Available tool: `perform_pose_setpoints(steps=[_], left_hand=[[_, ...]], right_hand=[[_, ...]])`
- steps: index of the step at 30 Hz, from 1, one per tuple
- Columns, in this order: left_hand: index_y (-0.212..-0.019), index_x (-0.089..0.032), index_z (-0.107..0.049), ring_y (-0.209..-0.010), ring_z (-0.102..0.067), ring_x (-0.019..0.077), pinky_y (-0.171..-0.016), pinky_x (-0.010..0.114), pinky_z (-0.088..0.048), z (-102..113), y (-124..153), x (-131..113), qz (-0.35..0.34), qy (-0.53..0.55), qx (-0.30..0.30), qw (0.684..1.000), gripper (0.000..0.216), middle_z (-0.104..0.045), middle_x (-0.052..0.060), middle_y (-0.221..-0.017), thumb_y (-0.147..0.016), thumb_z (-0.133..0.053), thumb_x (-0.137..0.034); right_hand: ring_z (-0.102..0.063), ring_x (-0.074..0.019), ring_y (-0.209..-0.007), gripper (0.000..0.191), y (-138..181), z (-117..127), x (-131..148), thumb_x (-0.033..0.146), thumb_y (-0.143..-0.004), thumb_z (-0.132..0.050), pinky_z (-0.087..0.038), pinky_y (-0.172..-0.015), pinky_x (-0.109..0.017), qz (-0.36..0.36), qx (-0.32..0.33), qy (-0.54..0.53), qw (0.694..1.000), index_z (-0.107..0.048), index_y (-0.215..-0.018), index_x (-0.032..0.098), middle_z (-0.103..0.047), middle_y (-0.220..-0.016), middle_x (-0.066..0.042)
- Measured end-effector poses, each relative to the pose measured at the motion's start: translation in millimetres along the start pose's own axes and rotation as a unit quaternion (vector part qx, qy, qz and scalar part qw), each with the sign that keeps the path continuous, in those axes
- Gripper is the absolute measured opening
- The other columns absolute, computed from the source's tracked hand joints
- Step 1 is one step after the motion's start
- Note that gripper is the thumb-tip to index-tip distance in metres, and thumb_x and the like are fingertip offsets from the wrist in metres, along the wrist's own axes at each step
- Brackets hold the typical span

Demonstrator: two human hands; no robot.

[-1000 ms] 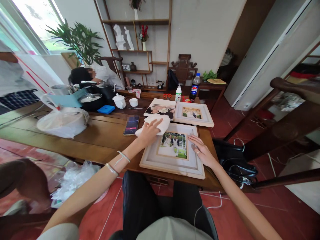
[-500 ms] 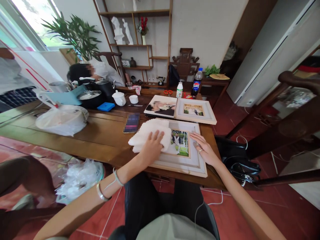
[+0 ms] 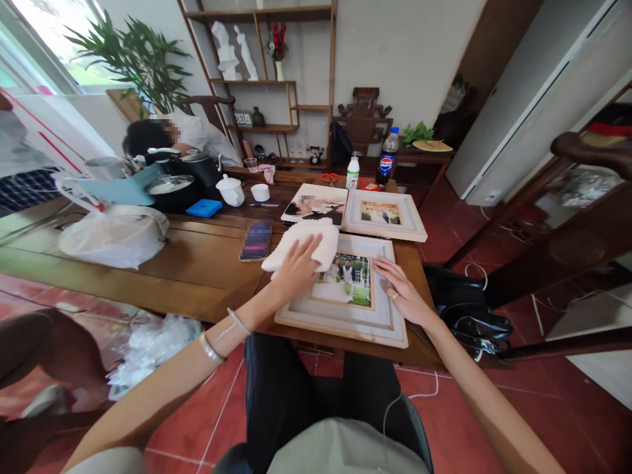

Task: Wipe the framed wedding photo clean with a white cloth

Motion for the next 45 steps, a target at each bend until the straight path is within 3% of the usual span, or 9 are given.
perform_pose_setpoints(steps=[4, 8, 16, 21, 25, 31, 36, 40, 45], left_hand=[[-0.099, -0.01, -0.069, -0.139, -0.024, 0.0292, -0.112, 0.045, -0.022, -10.9, -32.7, 5.7, -0.021, -0.006, 0.002, 1.0, 0.027, -0.028, 0.016, -0.15, -0.084, -0.05, -0.021], [-0.095, -0.008, -0.07, -0.136, -0.03, 0.0312, -0.11, 0.043, -0.025, -16.8, -31.6, -11.6, -0.024, -0.007, 0.027, 0.999, 0.026, -0.033, 0.02, -0.147, -0.085, -0.051, -0.022], [-0.094, -0.01, -0.069, -0.136, -0.032, 0.0296, -0.109, 0.041, -0.028, 5.5, 43.8, -64.3, -0.062, 0.042, 0.113, 0.991, 0.024, -0.036, 0.019, -0.146, -0.086, -0.05, -0.022], [-0.094, -0.013, -0.069, -0.134, -0.036, 0.0275, -0.108, 0.039, -0.031, 24.5, 80.8, -85.9, -0.072, 0.079, 0.069, 0.992, 0.021, -0.04, 0.016, -0.144, -0.085, -0.052, -0.021], [-0.084, -0.014, -0.071, -0.137, -0.029, 0.0274, -0.111, 0.039, -0.027, 10.9, 67.2, -72.4, -0.067, 0.09, 0.063, 0.992, 0.017, -0.031, 0.013, -0.15, -0.082, -0.056, -0.022], [-0.089, -0.011, -0.071, -0.142, -0.013, 0.0314, -0.113, 0.045, -0.018, -10.7, -1.0, -24.1, -0.008, 0.052, 0.004, 0.999, 0.026, -0.022, 0.015, -0.153, -0.084, -0.054, -0.03], [-0.095, -0.009, -0.071, -0.139, -0.018, 0.0362, -0.11, 0.048, -0.022, -16.4, -43.3, -8.5, 0.016, 0.023, -0.015, 0.999, 0.034, -0.026, 0.018, -0.151, -0.088, -0.048, -0.033], [-0.095, -0.009, -0.071, -0.137, -0.025, 0.0382, -0.107, 0.049, -0.027, -16.3, -35.6, -19.4, 0.013, 0.003, 0.02, 1.0, 0.032, -0.03, 0.019, -0.149, -0.088, -0.048, -0.029], [-0.095, -0.011, -0.072, -0.131, -0.035, 0.0406, -0.101, 0.049, -0.034, 0.8, 20.2, -56.3, -0.014, -0.024, 0.109, 0.994, 0.027, -0.038, 0.02, -0.144, -0.085, -0.051, -0.026]], right_hand=[[-0.024, -0.0261, -0.138, 0.045, -0.5, 0.2, -1.0, 0.022, -0.092, -0.041, -0.022, -0.111, -0.059, -0.009, 0.0, 0.001, 1.0, -0.042, -0.136, 0.032, -0.04, -0.144, -0.004], [-0.025, -0.0261, -0.137, 0.046, -1.2, 1.0, -2.5, 0.021, -0.091, -0.04, -0.022, -0.111, -0.059, -0.024, -0.002, 0.001, 1.0, -0.043, -0.135, 0.032, -0.041, -0.143, -0.003], [-0.025, -0.0255, -0.138, 0.045, -1.2, 0.4, -1.6, 0.026, -0.093, -0.04, -0.022, -0.112, -0.057, -0.02, 0.0, -0.004, 1.0, -0.041, -0.137, 0.032, -0.04, -0.144, -0.002], [-0.025, -0.0256, -0.138, 0.044, -1.1, 0.1, -1.9, 0.028, -0.093, -0.039, -0.022, -0.112, -0.057, -0.018, 0.002, -0.002, 1.0, -0.041, -0.137, 0.032, -0.04, -0.144, -0.002], [-0.023, -0.0263, -0.138, 0.045, -1.0, -0.5, -2.0, 0.028, -0.093, -0.04, -0.022, -0.112, -0.058, -0.008, 0.009, -0.001, 1.0, -0.04, -0.137, 0.033, -0.038, -0.145, -0.002], [-0.023, -0.025, -0.138, 0.044, -0.7, -1.1, -1.2, 0.026, -0.094, -0.039, -0.021, -0.112, -0.057, -0.006, 0.01, -0.002, 1.0, -0.04, -0.137, 0.032, -0.039, -0.145, -0.003], [-0.024, -0.0267, -0.137, 0.042, -0.6, 0.0, -2.3, 0.029, -0.093, -0.04, -0.022, -0.111, -0.058, -0.014, 0.0, -0.001, 1.0, -0.043, -0.136, 0.032, -0.041, -0.143, -0.003], [-0.025, -0.0265, -0.137, 0.042, -1.0, 0.2, -3.0, 0.03, -0.093, -0.04, -0.022, -0.112, -0.057, -0.017, -0.003, -0.006, 1.0, -0.043, -0.136, 0.032, -0.041, -0.143, -0.003], [-0.027, -0.0268, -0.136, 0.044, -1.9, 0.4, -1.6, 0.026, -0.091, -0.041, -0.023, -0.111, -0.057, -0.018, -0.013, -0.006, 1.0, -0.044, -0.135, 0.031, -0.043, -0.142, -0.003]])
Point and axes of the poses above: each hand's wrist, its own y-axis away from the middle knuckle, its own z-axis out of the back of the hand, x = y × z, the point moved 8 cm from there along -y, towards the middle knuckle
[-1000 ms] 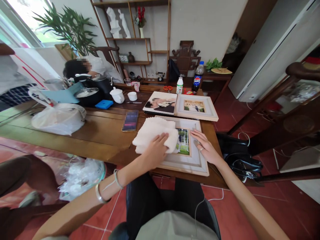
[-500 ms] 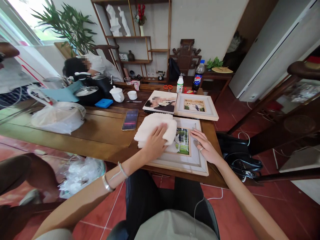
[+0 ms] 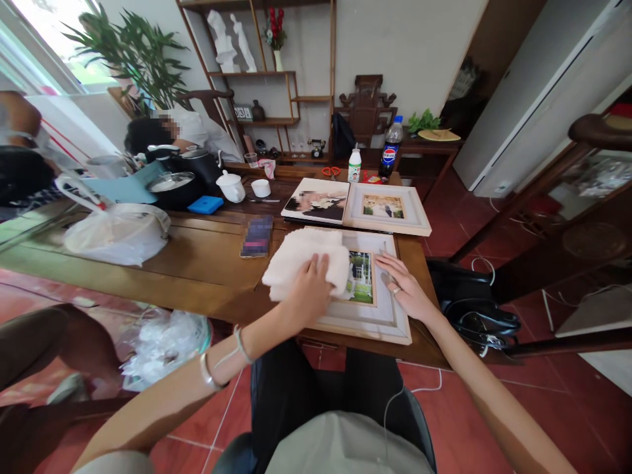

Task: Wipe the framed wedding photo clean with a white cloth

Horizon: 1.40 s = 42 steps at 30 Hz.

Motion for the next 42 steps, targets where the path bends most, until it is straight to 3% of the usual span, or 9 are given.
perform_pose_setpoints(steps=[5, 8, 11, 19, 24, 30, 36, 39, 42], left_hand=[[-0.101, -0.016, -0.071, -0.123, -0.048, 0.0378, -0.091, 0.047, -0.043, 14.7, 67.5, -45.0, -0.031, -0.039, 0.015, 0.999, 0.026, -0.05, 0.018, -0.135, -0.082, -0.053, -0.021], [-0.101, -0.018, -0.07, -0.125, -0.046, 0.0362, -0.096, 0.049, -0.04, 17.4, 79.9, -56.4, -0.044, -0.036, -0.014, 0.998, 0.026, -0.051, 0.016, -0.135, -0.083, -0.053, -0.023], [-0.098, -0.016, -0.07, -0.13, -0.039, 0.0362, -0.101, 0.049, -0.036, 11.6, 62.0, -44.0, -0.022, -0.002, -0.03, 0.999, 0.026, -0.045, 0.017, -0.141, -0.086, -0.051, -0.028], [-0.094, -0.009, -0.07, -0.14, -0.011, 0.039, -0.11, 0.054, -0.02, -3.6, -43.6, 33.4, 0.04, 0.054, -0.111, 0.992, 0.027, -0.024, 0.017, -0.152, -0.087, -0.05, -0.027], [-0.098, -0.011, -0.071, -0.139, -0.018, 0.0392, -0.109, 0.054, -0.023, -10.0, -66.3, 35.5, 0.036, 0.03, -0.096, 0.994, 0.029, -0.023, 0.017, -0.152, -0.088, -0.049, -0.026], [-0.099, -0.013, -0.071, -0.131, -0.035, 0.0415, -0.1, 0.056, -0.033, -7.0, -5.3, -8.8, 0.035, -0.019, -0.018, 0.999, 0.028, -0.036, 0.019, -0.145, -0.087, -0.048, -0.021], [-0.097, -0.015, -0.071, -0.123, -0.048, 0.0382, -0.089, 0.048, -0.046, 33.7, 82.6, -59.6, -0.091, -0.01, 0.006, 0.996, 0.026, -0.049, 0.02, -0.135, -0.08, -0.052, -0.022], [-0.094, -0.014, -0.071, -0.127, -0.044, 0.0369, -0.094, 0.049, -0.044, 41.3, 87.7, -65.1, -0.102, 0.026, -0.024, 0.994, 0.027, -0.049, 0.02, -0.136, -0.084, -0.049, -0.025], [-0.094, -0.012, -0.07, -0.131, -0.038, 0.0379, -0.101, 0.052, -0.037, 25.8, 61.2, -48.9, -0.046, 0.065, -0.028, 0.996, 0.027, -0.042, 0.02, -0.142, -0.086, -0.048, -0.026]], right_hand=[[-0.03, -0.0259, -0.135, 0.047, -0.4, 1.0, 0.6, 0.018, -0.088, -0.042, -0.025, -0.111, -0.057, -0.006, -0.009, 0.002, 1.0, -0.046, -0.133, 0.029, -0.046, -0.139, -0.005], [-0.028, -0.026, -0.136, 0.048, -0.1, 0.8, 0.7, 0.018, -0.088, -0.042, -0.024, -0.111, -0.057, -0.001, -0.003, 0.001, 1.0, -0.045, -0.134, 0.03, -0.045, -0.14, -0.004], [-0.025, -0.0254, -0.137, 0.047, 0.6, -0.2, 0.4, 0.02, -0.09, -0.042, -0.022, -0.112, -0.057, 0.006, 0.009, 0.001, 1.0, -0.042, -0.136, 0.031, -0.042, -0.143, -0.003], [-0.021, -0.0256, -0.138, 0.045, 2.2, -1.8, -1.6, 0.025, -0.093, -0.039, -0.02, -0.112, -0.058, 0.01, 0.024, 0.001, 1.0, -0.039, -0.138, 0.032, -0.037, -0.146, -0.003], [-0.026, -0.0268, -0.137, 0.043, 1.7, 0.2, -3.8, 0.027, -0.092, -0.041, -0.023, -0.111, -0.058, -0.003, 0.004, 0.003, 1.0, -0.043, -0.135, 0.03, -0.042, -0.142, -0.004], [-0.029, -0.0259, -0.135, 0.046, 0.3, 1.7, -1.0, 0.02, -0.088, -0.042, -0.024, -0.111, -0.056, -0.002, -0.009, -0.001, 1.0, -0.046, -0.133, 0.029, -0.045, -0.14, -0.004], [-0.03, -0.0246, -0.135, 0.051, 0.0, 2.5, 1.1, 0.014, -0.085, -0.042, -0.025, -0.111, -0.056, -0.009, -0.009, 0.002, 1.0, -0.045, -0.133, 0.029, -0.045, -0.139, -0.004], [-0.03, -0.0241, -0.135, 0.05, 0.0, 1.9, 2.0, 0.015, -0.086, -0.043, -0.024, -0.111, -0.055, -0.006, -0.003, 0.002, 1.0, -0.045, -0.134, 0.029, -0.044, -0.14, -0.005], [-0.029, -0.0243, -0.135, 0.049, 0.2, 1.1, 1.5, 0.017, -0.088, -0.043, -0.024, -0.112, -0.055, -0.004, 0.002, 0.003, 1.0, -0.044, -0.135, 0.029, -0.044, -0.141, -0.005]])
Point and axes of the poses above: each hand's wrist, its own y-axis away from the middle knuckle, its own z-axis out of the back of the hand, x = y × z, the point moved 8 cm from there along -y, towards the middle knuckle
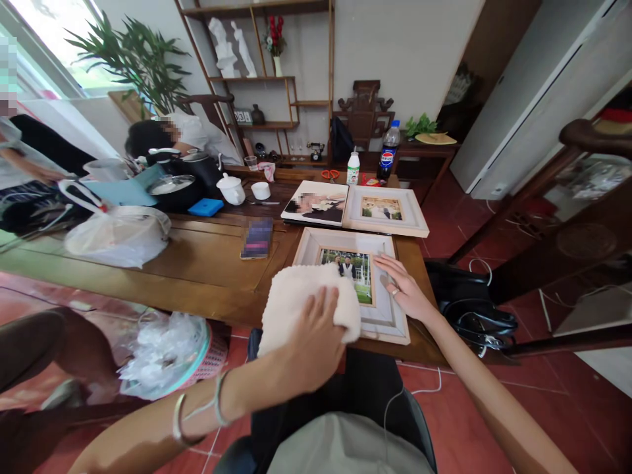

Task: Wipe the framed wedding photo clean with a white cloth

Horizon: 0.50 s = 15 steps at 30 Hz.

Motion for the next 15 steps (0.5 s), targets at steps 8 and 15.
perform_pose_setpoints(steps=[8, 15], left_hand=[[-0.096, -0.011, -0.071, -0.139, -0.021, 0.036, -0.111, 0.05, -0.022, -24.5, -93.3, 89.5, 0.124, -0.012, -0.073, 0.99, 0.027, -0.026, 0.015, -0.151, -0.084, -0.052, -0.027], [-0.101, -0.012, -0.071, -0.137, -0.026, 0.0365, -0.108, 0.05, -0.026, -28.1, -110.2, 84.4, 0.084, -0.04, -0.031, 0.995, 0.029, -0.029, 0.016, -0.15, -0.086, -0.048, -0.019]], right_hand=[[-0.027, -0.0259, -0.136, 0.047, 0.9, -0.3, -2.6, 0.021, -0.089, -0.043, -0.024, -0.111, -0.058, 0.002, 0.0, 0.001, 1.0, -0.043, -0.135, 0.03, -0.042, -0.142, -0.004], [-0.028, -0.0258, -0.136, 0.047, 1.0, 0.2, -5.2, 0.021, -0.089, -0.043, -0.024, -0.111, -0.057, -0.002, -0.002, 0.0, 1.0, -0.044, -0.135, 0.03, -0.043, -0.142, -0.004]])
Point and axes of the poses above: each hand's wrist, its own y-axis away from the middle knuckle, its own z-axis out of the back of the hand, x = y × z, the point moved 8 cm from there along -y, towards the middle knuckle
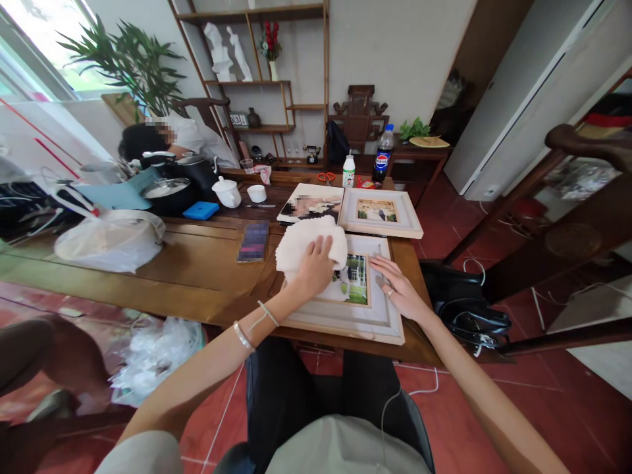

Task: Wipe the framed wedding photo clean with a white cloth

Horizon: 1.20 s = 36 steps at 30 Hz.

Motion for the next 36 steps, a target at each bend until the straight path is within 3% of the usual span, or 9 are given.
perform_pose_setpoints(steps=[6, 11, 15, 22, 27, 31, 36], left_hand=[[-0.098, -0.014, -0.071, -0.133, -0.035, 0.0344, -0.102, 0.047, -0.034, 23.2, 77.3, -41.9, -0.099, 0.005, 0.141, 0.985, 0.026, -0.036, 0.016, -0.146, -0.08, -0.052, -0.015], [-0.096, -0.018, -0.071, -0.133, -0.036, 0.0321, -0.101, 0.043, -0.036, 47.3, 127.4, -72.9, -0.185, 0.055, 0.138, 0.971, 0.023, -0.038, 0.014, -0.145, -0.08, -0.054, -0.022], [-0.098, -0.018, -0.07, -0.136, -0.03, 0.0342, -0.105, 0.047, -0.032, 34.2, 114.4, -66.7, -0.129, 0.068, 0.092, 0.985, 0.023, -0.032, 0.013, -0.149, -0.083, -0.053, -0.023], [-0.098, -0.015, -0.071, -0.139, -0.021, 0.037, -0.11, 0.05, -0.024, 5.3, 31.2, -15.3, 0.006, 0.044, 0.0, 0.999, 0.025, -0.024, 0.014, -0.152, -0.084, -0.054, -0.026], [-0.103, -0.014, -0.069, -0.139, -0.019, 0.0381, -0.11, 0.053, -0.022, 1.2, -12.5, -1.9, 0.014, 0.031, -0.024, 0.999, 0.028, -0.024, 0.014, -0.152, -0.086, -0.052, -0.027], [-0.108, -0.015, -0.067, -0.138, -0.024, 0.0359, -0.109, 0.052, -0.024, 3.6, -8.2, -16.4, -0.028, 0.029, 0.021, 0.999, 0.03, -0.029, 0.014, -0.15, -0.087, -0.048, -0.022], [-0.109, -0.015, -0.067, -0.134, -0.033, 0.0352, -0.103, 0.051, -0.033, 24.5, 50.0, -63.6, -0.097, 0.031, 0.114, 0.988, 0.031, -0.035, 0.017, -0.147, -0.086, -0.045, -0.019]], right_hand=[[-0.028, -0.0251, -0.136, 0.048, -0.6, -0.4, 3.2, 0.019, -0.088, -0.043, -0.024, -0.111, -0.056, 0.008, 0.002, -0.002, 1.0, -0.044, -0.135, 0.03, -0.043, -0.142, -0.004], [-0.029, -0.0253, -0.136, 0.05, -0.9, 0.1, 4.9, 0.016, -0.086, -0.044, -0.024, -0.111, -0.056, 0.007, 0.0, -0.002, 1.0, -0.045, -0.134, 0.029, -0.044, -0.141, -0.004], [-0.029, -0.0256, -0.135, 0.051, -1.1, -0.1, 5.1, 0.016, -0.085, -0.045, -0.024, -0.111, -0.057, 0.006, 0.0, -0.003, 1.0, -0.044, -0.134, 0.03, -0.044, -0.141, -0.004], [-0.028, -0.0259, -0.136, 0.047, 0.1, -0.6, 2.4, 0.021, -0.089, -0.044, -0.024, -0.111, -0.058, 0.012, 0.001, 0.002, 1.0, -0.043, -0.135, 0.029, -0.042, -0.142, -0.005], [-0.028, -0.027, -0.136, 0.045, 0.6, -0.6, -0.9, 0.026, -0.09, -0.044, -0.025, -0.11, -0.058, 0.013, -0.002, 0.001, 1.0, -0.044, -0.135, 0.03, -0.043, -0.142, -0.005], [-0.029, -0.027, -0.135, 0.043, 0.1, -0.5, -0.4, 0.026, -0.091, -0.042, -0.025, -0.11, -0.058, 0.016, -0.009, 0.002, 1.0, -0.045, -0.134, 0.029, -0.045, -0.141, -0.005], [-0.03, -0.0266, -0.135, 0.045, -0.5, 0.5, 3.2, 0.023, -0.089, -0.043, -0.026, -0.11, -0.057, 0.015, -0.013, 0.003, 1.0, -0.045, -0.134, 0.03, -0.045, -0.141, -0.005]])
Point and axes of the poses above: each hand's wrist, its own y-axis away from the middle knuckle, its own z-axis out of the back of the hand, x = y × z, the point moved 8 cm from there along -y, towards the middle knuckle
